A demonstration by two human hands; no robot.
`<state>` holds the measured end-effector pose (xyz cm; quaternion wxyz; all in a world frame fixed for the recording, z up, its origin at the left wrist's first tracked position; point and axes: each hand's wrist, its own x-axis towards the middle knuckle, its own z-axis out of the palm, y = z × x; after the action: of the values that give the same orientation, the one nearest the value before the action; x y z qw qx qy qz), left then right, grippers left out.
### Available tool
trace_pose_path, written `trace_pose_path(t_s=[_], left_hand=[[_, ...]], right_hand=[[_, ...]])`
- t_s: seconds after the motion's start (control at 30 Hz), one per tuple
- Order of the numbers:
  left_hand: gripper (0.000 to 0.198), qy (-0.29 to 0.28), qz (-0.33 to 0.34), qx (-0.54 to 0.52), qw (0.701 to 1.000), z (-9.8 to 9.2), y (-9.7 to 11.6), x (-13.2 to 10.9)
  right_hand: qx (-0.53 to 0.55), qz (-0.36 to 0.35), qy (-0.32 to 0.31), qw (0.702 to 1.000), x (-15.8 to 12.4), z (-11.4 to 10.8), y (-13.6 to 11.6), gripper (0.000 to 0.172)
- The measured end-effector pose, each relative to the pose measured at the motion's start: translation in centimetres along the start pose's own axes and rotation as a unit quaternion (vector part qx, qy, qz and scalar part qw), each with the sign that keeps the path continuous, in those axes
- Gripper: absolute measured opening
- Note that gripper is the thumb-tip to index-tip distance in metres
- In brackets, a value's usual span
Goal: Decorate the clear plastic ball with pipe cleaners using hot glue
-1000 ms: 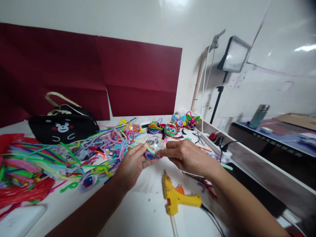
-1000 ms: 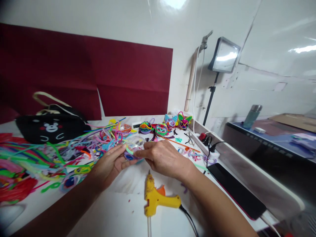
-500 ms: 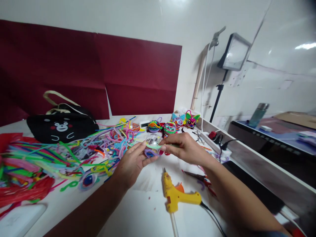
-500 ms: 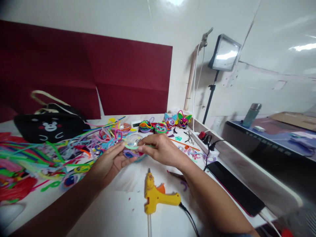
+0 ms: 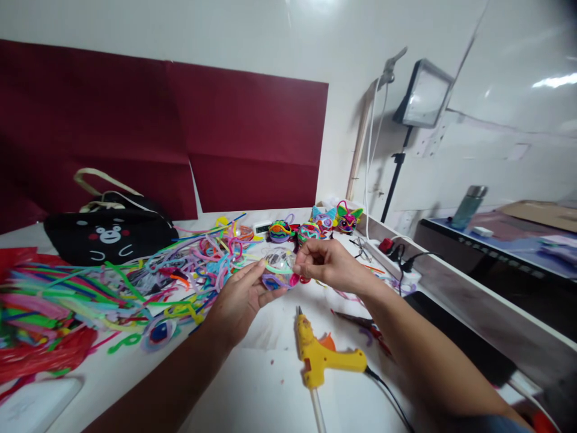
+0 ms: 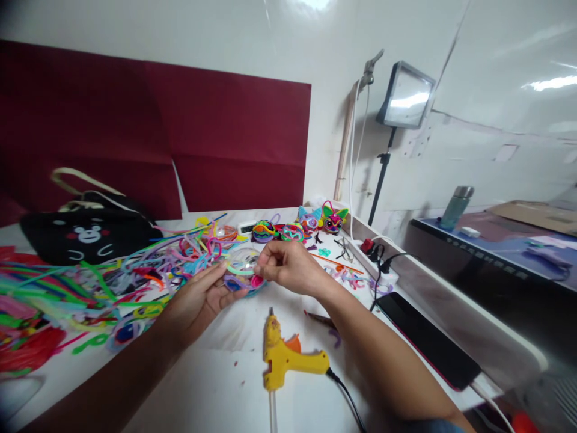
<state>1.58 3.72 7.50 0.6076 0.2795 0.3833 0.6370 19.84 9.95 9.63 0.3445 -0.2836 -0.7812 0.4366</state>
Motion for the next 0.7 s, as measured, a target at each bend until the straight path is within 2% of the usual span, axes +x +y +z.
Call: trace_pose_path(t_s=[0.5,0.7], left_hand=[[0.005,0.008,-0.018,0.019,1.000,0.02,-0.17,0.03],[0.007,0.009,-0.019,0.033,0.999,0.04,-0.17,-0.02]], right_hand=[[-0.058,0.014,0.001,0.998,0.16,0.08,0.52,0.011],[-0.083,0.015,0.001,0.996,0.09,0.12,0.23,0.010]])
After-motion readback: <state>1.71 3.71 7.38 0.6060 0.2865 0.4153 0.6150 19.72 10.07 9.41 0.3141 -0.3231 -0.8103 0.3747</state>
